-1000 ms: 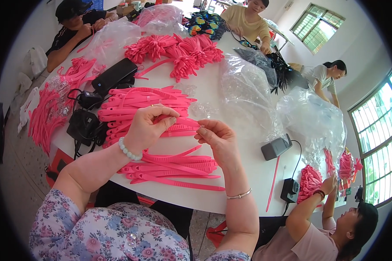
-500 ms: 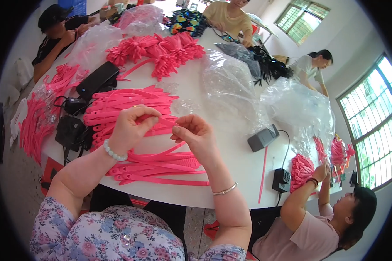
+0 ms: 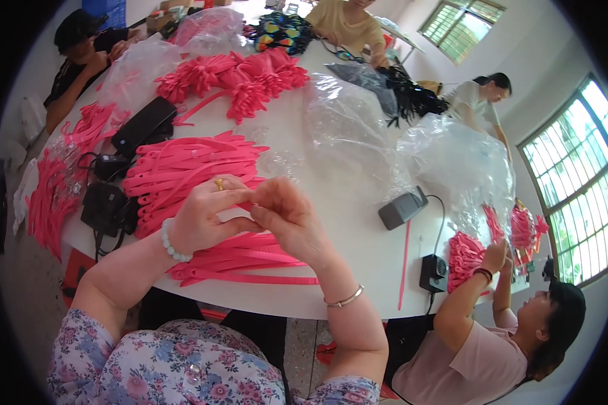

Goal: Manually sorting and assembling small pink plastic components at a factory workstation.

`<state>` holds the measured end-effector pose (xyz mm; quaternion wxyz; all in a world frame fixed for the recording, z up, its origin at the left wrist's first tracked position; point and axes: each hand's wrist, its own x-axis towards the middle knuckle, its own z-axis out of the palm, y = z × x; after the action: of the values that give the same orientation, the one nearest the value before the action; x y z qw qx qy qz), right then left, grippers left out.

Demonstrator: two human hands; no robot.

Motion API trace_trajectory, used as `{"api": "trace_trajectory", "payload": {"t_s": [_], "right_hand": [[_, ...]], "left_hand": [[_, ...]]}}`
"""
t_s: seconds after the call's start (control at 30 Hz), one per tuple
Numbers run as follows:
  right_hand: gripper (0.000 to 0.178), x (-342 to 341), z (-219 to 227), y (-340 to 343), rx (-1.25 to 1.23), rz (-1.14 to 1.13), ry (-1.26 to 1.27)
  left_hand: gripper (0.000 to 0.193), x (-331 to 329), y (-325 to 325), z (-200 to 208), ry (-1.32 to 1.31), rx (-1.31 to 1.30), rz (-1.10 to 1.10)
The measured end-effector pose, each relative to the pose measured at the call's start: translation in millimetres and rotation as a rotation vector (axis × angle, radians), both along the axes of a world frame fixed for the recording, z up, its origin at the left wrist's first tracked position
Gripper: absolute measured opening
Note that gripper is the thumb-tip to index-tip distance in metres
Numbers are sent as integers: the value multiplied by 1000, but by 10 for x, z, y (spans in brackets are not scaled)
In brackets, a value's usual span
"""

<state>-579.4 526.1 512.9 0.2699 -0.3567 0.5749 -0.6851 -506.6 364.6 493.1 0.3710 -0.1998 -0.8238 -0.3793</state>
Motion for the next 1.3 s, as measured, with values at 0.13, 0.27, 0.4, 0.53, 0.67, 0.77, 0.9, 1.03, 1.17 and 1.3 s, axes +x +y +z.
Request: {"api": "trace_trajectory", "payload": {"t_s": [0.13, 0.27, 0.4, 0.53, 0.67, 0.77, 0.9, 1.03, 1.17, 1.3], "right_hand": [[16, 42, 72, 72, -5, 6, 119], [13, -15, 22, 86, 27, 27, 483], [12, 7, 20, 65, 12, 62, 188], [14, -13, 13, 55, -94, 87, -56], [21, 1, 62, 27, -142, -45, -122], [21, -102, 73, 65, -214, -175, -136], [18, -236, 91, 163, -259, -241, -147], [13, -282, 65, 231, -125, -362, -73], [26, -551, 87, 393, -83, -246, 17], [24, -846, 254, 821, -381, -650, 137]], "left_hand": [[38, 10, 23, -17, -4, 148, -125], [35, 29, 1, 14, -46, 173, -137], [30, 40, -25, 20, 31, 109, -119], [23, 84, -21, 64, 92, -15, -63], [19, 78, -17, 78, 63, -56, -24], [14, 61, -36, 72, 18, -18, 21], [16, 37, -80, 52, 64, -40, 63], [19, -5, -79, 50, 131, -66, 67], [18, 5, -189, 38, 72, -10, 131], [19, 100, -206, 349, 153, 24, 201]]}}
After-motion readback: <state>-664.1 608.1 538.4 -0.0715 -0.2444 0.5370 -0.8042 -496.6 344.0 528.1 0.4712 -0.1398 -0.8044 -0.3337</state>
